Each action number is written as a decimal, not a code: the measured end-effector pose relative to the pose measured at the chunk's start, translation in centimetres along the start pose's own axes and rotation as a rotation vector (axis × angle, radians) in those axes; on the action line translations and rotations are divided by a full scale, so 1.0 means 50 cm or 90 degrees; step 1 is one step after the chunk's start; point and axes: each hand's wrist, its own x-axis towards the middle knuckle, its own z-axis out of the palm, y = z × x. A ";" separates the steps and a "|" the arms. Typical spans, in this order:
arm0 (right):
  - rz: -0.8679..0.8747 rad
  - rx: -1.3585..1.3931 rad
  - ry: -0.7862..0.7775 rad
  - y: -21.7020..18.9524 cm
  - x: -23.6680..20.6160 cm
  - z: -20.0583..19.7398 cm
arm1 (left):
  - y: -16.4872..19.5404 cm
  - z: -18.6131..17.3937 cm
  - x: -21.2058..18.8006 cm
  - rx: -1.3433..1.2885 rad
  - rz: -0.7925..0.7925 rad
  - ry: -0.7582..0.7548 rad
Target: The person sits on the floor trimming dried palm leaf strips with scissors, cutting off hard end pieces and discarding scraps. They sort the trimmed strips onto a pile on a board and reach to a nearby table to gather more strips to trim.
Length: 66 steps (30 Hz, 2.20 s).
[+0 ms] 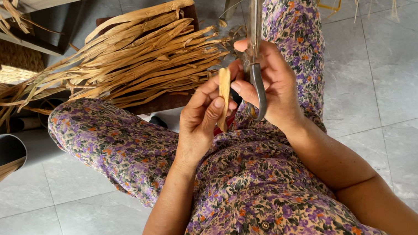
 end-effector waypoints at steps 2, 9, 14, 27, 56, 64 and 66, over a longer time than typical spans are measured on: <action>0.013 0.004 0.002 0.002 0.001 0.002 | 0.004 -0.001 -0.002 -0.017 0.011 -0.007; 0.000 -0.088 0.017 0.012 0.006 0.006 | 0.028 0.032 0.004 0.210 0.105 0.092; -0.049 -0.196 0.022 0.012 0.002 0.018 | 0.047 0.034 0.002 0.452 0.273 0.160; -0.100 -0.185 -0.007 0.019 -0.004 0.023 | 0.018 0.007 0.005 0.094 0.062 0.162; -0.065 -0.181 -0.006 0.065 -0.007 0.022 | -0.003 0.003 -0.019 0.133 0.079 0.151; -0.008 -0.107 -0.011 0.032 0.007 0.000 | 0.011 -0.001 0.006 -0.003 0.076 0.164; -0.015 -0.200 -0.035 0.019 0.013 -0.004 | 0.022 -0.012 0.010 0.022 0.075 0.199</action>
